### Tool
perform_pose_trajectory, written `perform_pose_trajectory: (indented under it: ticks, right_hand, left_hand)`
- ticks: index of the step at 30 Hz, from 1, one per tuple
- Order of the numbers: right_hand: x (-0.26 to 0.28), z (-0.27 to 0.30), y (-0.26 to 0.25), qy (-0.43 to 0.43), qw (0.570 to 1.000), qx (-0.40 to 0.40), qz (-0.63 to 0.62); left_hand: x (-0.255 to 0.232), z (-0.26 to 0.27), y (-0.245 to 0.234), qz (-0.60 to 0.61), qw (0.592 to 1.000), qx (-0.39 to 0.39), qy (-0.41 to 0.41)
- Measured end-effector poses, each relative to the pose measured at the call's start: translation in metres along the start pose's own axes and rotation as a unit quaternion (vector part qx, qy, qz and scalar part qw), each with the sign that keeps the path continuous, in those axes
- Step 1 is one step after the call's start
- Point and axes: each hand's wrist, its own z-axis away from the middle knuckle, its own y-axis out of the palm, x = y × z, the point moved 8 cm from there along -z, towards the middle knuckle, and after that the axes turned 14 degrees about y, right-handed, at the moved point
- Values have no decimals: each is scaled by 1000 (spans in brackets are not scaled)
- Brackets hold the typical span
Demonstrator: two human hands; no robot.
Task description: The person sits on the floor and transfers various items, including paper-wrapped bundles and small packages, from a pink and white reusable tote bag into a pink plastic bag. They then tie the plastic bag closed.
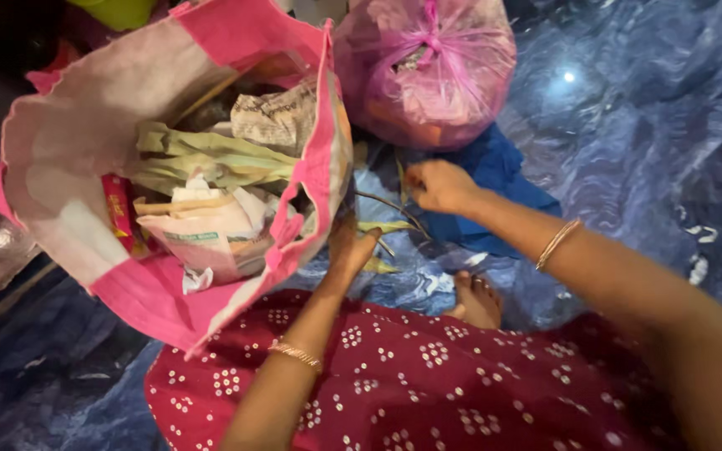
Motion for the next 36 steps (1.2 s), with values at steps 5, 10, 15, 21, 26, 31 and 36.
perform_pose_trajectory:
  ticks: [5,10,15,21,26,31,36]
  right_hand:
    - [-17,1,59,40,999,-22,26]
    - [-6,11,92,19,999,-10,48]
    - [1,1,117,-4,990,-9,-139]
    - [-10,-3,119,64,961,18,-270]
    - [22,-2,60,-25,989,-129,-68]
    - [48,-26,54,-96,990,-45,94]
    - [46,-68,80,-86,977,-142,130]
  left_hand:
    - [61,-22,46,75,994,-63,-58]
    - [68,-28,77,3,991,-83,-108]
    - [40,-31,70,243,941,-232,-44]
    - [73,-24,111,332,892,-55,-302]
    - [62,-23,85,431,862,-229,-138]
    - [42,22,18,221,949,-182,-132]
    - [24,44,-17,18,991,-103,-87]
